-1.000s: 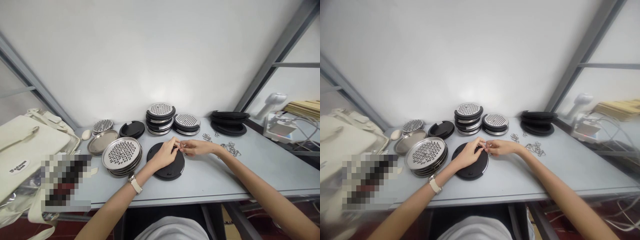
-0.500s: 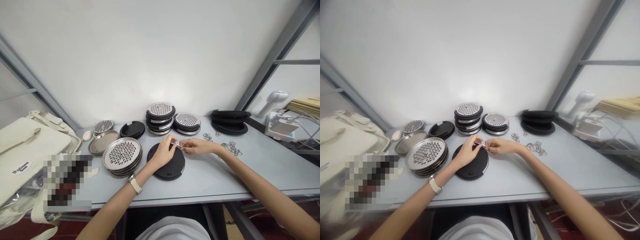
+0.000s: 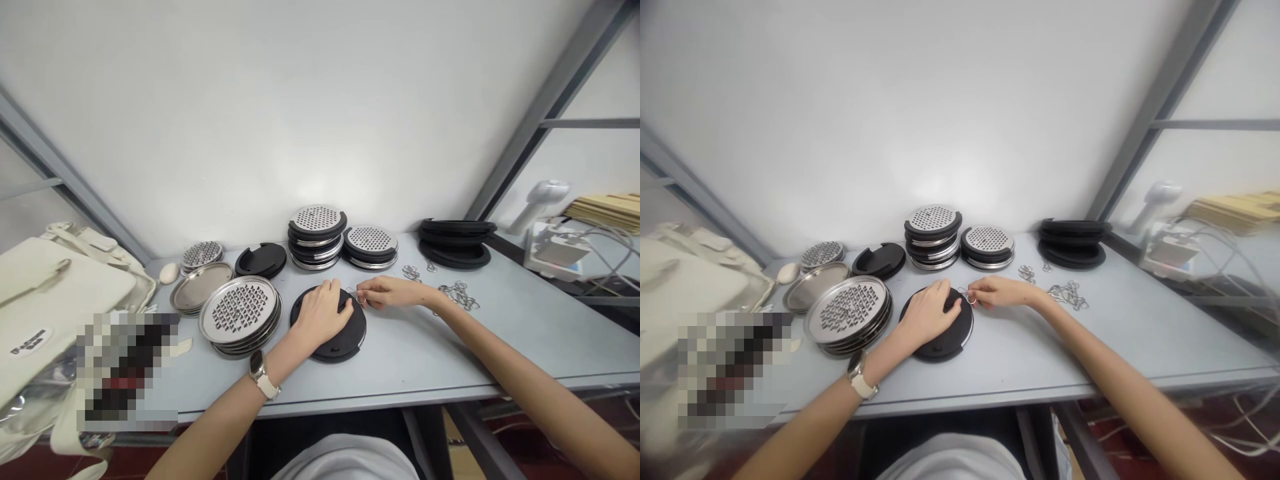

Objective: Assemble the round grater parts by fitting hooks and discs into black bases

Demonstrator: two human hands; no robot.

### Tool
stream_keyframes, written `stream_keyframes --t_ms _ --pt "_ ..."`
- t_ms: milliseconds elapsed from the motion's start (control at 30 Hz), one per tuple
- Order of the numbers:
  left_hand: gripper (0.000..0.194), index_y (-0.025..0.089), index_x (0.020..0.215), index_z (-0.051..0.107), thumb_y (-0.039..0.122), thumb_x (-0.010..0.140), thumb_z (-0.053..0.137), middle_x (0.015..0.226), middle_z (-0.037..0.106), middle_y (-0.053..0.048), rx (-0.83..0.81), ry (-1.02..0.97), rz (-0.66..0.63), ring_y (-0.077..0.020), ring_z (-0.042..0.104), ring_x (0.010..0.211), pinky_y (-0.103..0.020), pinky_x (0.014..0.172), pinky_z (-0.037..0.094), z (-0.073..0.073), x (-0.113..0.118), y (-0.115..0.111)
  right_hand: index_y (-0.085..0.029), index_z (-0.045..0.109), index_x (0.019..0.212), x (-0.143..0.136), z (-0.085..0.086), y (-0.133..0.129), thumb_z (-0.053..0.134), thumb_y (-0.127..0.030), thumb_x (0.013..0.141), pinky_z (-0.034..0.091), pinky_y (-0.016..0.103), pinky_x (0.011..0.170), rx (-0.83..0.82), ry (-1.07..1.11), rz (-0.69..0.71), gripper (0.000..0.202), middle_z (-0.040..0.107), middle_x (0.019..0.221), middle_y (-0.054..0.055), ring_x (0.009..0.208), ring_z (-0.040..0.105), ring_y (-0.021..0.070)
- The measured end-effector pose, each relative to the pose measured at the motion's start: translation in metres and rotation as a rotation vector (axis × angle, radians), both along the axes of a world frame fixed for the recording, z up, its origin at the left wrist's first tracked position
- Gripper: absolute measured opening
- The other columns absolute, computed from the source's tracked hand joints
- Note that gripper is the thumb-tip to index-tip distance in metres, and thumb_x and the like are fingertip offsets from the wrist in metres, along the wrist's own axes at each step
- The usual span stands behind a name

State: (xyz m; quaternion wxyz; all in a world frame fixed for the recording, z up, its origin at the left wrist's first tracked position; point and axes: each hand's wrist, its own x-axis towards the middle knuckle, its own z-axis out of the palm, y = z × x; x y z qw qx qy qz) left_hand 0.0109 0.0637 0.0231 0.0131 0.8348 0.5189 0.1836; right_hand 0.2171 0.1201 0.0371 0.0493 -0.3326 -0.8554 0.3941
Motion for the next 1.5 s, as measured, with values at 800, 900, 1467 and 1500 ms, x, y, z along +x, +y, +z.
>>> stream_keyframes --t_ms 800,900,1467,1500 --pt "0.014 0.02 0.091 0.05 0.034 0.089 0.047 0.084 0.064 -0.002 -0.042 0.118 -0.205 -0.019 0.061 0.073 -0.027 0.059 0.038 0.011 0.002 -0.003 -0.015 0.056 0.074 0.002 -0.004 0.005 0.039 -0.021 0.082 0.04 0.022 0.06 -0.024 0.022 0.075 0.02 0.054 0.063 -0.002 0.06 0.049 0.0104" --pt "0.014 0.021 0.089 0.05 0.035 0.089 0.047 0.082 0.064 -0.002 -0.041 0.118 -0.19 -0.0191 0.062 0.072 -0.027 0.059 0.037 0.01 0.002 -0.003 -0.015 0.056 0.07 0.002 -0.003 0.004 0.039 -0.02 0.081 0.041 0.022 0.061 -0.041 0.019 0.07 0.021 0.055 0.063 -0.002 0.059 0.05 0.0104" --pt "0.017 0.021 0.095 0.05 0.036 0.089 0.045 0.08 0.066 -0.002 -0.057 0.133 -0.153 -0.0218 0.064 0.072 -0.029 0.061 0.04 0.012 0.003 -0.004 -0.018 0.045 0.069 0.0 -0.004 0.001 0.043 -0.029 0.084 0.034 0.022 0.055 -0.05 0.04 0.031 0.02 0.046 0.062 -0.005 0.055 0.039 0.0084" --pt "0.016 0.021 0.095 0.05 0.036 0.089 0.045 0.081 0.066 -0.002 -0.056 0.133 -0.153 -0.0217 0.065 0.073 -0.029 0.061 0.04 0.012 0.003 -0.004 -0.018 0.044 0.068 0.0 -0.004 0.002 0.043 -0.029 0.084 0.032 0.021 0.054 -0.052 0.045 0.028 0.019 0.043 0.061 -0.006 0.054 0.036 0.008"
